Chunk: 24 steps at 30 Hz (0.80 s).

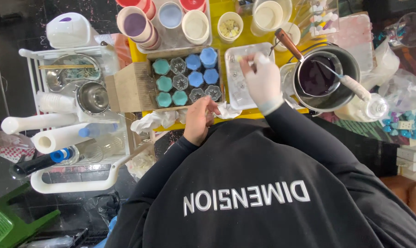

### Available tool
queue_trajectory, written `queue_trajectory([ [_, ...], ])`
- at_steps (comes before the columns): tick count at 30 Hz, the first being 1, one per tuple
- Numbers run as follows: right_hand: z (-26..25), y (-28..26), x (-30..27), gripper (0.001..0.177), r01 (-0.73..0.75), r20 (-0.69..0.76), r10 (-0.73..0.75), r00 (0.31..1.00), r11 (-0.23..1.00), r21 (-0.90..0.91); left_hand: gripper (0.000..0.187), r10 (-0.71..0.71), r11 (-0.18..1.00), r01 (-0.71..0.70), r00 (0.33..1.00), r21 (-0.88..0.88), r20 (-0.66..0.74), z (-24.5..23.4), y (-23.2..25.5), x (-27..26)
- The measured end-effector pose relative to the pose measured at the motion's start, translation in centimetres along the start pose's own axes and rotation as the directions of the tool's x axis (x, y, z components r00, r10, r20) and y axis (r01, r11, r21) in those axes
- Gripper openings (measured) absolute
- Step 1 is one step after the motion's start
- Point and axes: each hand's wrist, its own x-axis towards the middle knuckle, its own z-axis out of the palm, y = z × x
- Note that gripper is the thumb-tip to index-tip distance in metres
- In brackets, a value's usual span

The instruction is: The recorder is preparing and assembling small wick components for candle making at a workstation.

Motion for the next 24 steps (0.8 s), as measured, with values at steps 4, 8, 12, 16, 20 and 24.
queue_trajectory([
  [4, -2.4, 1.2, -4.1, 0.021, -0.157, 0.097, 0.152, 0.984, 0.987, 0.047, 0.031, -0.038, 0.998, 0.038, 0.999, 0.044, 0.000, 0.7, -0.8, 1.2],
  [8, -3.4, 2.7, -6.4, 0.022, -0.267, 0.231, 0.252, 0.940, 0.963, 0.037, 0.031, -0.055, 0.998, 0.056, 0.998, -0.025, 0.033, 1.5, -0.4, 1.6],
  [12, -3.4, 3.8, -7.3, 0.023, -0.247, 0.258, 0.235, 0.937, 0.969, 0.017, 0.027, -0.051, 0.997, 0.048, 0.997, 0.054, 0.051, 1.9, -0.8, 2.0],
  [16, -3.6, 3.9, -7.7, 0.023, -0.251, 0.287, 0.225, 0.931, 0.966, 0.056, 0.026, 0.002, 0.929, -0.015, 0.999, 0.369, 0.036, 2.1, -1.6, 2.6],
  [20, -3.8, 3.7, -7.4, 0.024, -0.242, 0.358, 0.190, 0.914, 0.965, 0.106, 0.032, 0.165, 0.806, -0.246, 0.967, 0.539, 0.196, 2.9, -1.9, 3.2],
  [24, -4.0, 3.9, -7.6, 0.024, -0.218, 0.382, 0.154, 0.911, 0.967, 0.131, 0.036, 0.138, 0.722, -0.238, 0.970, 0.650, 0.201, 4.9, -0.8, 2.5],
])
